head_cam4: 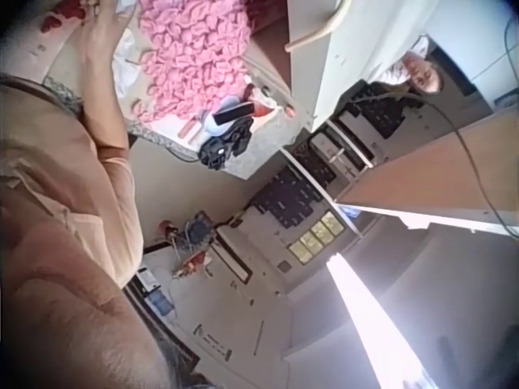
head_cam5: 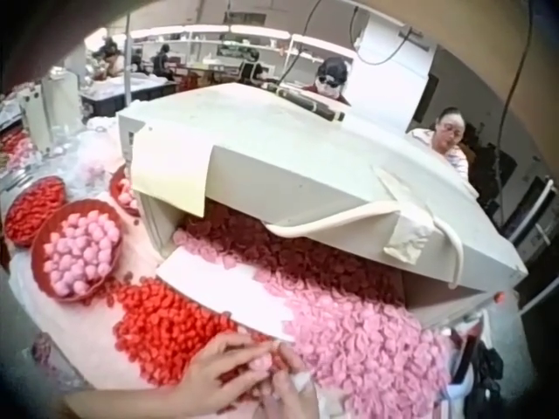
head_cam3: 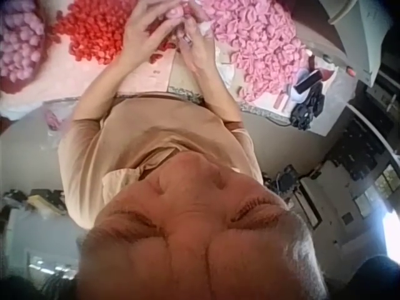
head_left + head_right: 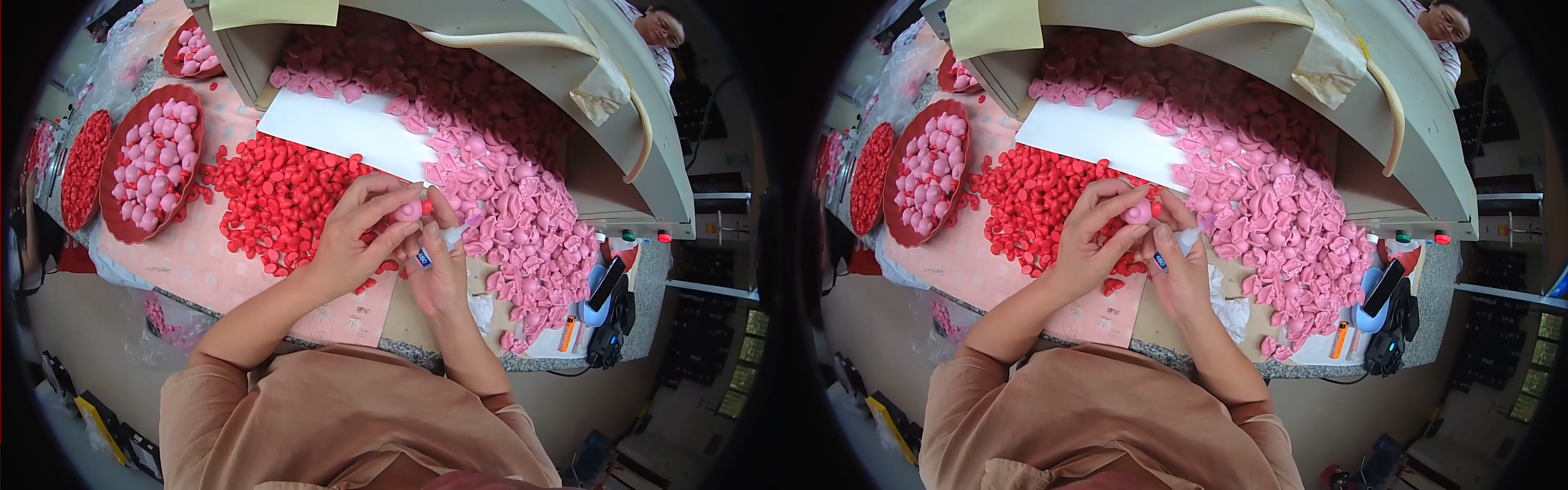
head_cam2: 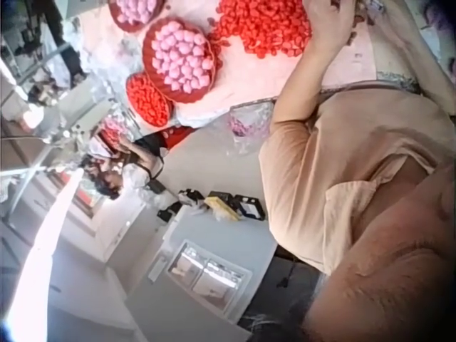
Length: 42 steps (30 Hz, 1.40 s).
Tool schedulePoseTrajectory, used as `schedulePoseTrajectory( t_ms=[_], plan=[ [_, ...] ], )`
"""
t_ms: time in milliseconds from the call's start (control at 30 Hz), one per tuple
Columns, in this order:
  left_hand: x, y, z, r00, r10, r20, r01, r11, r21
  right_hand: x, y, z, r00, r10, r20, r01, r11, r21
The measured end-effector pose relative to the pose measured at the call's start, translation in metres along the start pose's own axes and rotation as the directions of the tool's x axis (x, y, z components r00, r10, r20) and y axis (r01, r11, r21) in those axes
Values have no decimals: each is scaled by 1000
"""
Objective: Assembling small pink and red plastic toy components at a factory workbench.
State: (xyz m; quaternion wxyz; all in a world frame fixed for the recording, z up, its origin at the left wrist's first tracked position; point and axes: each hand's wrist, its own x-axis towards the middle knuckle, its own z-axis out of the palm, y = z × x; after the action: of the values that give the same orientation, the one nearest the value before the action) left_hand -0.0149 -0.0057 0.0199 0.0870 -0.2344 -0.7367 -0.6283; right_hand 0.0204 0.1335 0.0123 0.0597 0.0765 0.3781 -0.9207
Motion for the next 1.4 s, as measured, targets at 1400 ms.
schedulePoseTrajectory(
  t_ms=[1400],
  plan=[
    [0, -12, 3, 995, -86, 41, 94, 953, -287, 2, -3, -6, 967, -248, 57, 255, 943, -212]
  ],
)
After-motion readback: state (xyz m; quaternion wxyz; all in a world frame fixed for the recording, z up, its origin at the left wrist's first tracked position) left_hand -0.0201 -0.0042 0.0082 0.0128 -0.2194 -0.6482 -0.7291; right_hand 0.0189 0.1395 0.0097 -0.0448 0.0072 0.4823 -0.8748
